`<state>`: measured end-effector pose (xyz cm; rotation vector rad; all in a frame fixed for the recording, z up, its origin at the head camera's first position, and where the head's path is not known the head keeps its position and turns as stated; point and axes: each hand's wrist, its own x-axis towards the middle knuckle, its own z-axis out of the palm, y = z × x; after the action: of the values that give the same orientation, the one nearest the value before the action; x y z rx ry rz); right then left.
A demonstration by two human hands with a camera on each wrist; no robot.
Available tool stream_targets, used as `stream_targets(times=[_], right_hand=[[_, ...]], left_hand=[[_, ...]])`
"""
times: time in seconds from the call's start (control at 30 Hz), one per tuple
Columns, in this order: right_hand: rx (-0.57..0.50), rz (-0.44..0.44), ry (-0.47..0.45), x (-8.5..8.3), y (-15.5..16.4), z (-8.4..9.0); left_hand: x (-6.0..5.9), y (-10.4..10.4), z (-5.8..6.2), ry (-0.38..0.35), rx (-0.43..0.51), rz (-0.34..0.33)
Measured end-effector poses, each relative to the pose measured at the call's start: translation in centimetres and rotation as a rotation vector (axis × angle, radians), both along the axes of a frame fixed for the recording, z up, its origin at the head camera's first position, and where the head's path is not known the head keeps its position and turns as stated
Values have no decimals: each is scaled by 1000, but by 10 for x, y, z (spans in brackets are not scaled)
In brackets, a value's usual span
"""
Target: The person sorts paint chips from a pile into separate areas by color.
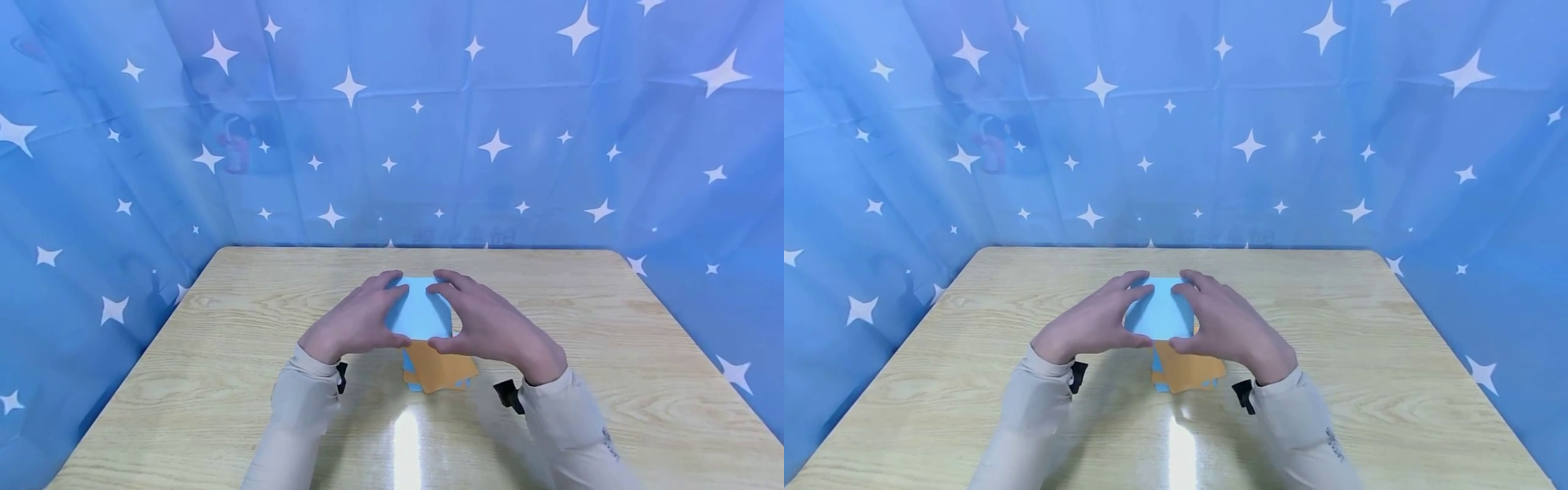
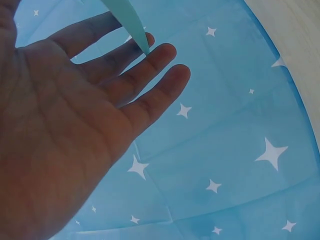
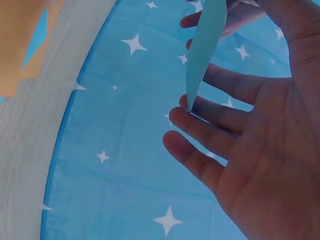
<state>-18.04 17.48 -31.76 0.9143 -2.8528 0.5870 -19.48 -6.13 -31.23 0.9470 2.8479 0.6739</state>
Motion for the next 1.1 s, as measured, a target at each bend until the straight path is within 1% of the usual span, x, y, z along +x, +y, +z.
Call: stream_targets(times=[0.2, 0.37, 0.53, 0.73, 0.9, 1.1], right_hand=[[0, 25, 19, -5, -12, -5], [-1, 57, 47, -12, -26, -3], [12, 87, 39, -22, -49, 0], [59, 90, 5, -31, -81, 3], [95, 109, -9, -37, -105, -2], [112, 128, -66, -45, -133, -17]], left_hand=[[0, -12, 0, -15, 12, 12], [-1, -25, 1, -26, 15, 37], [-3, -45, 5, -19, -11, 76], [-4, -74, 8, -33, -43, 129], [-4, -96, 4, -63, -54, 149], [-4, -118, -5, -83, -83, 169]])
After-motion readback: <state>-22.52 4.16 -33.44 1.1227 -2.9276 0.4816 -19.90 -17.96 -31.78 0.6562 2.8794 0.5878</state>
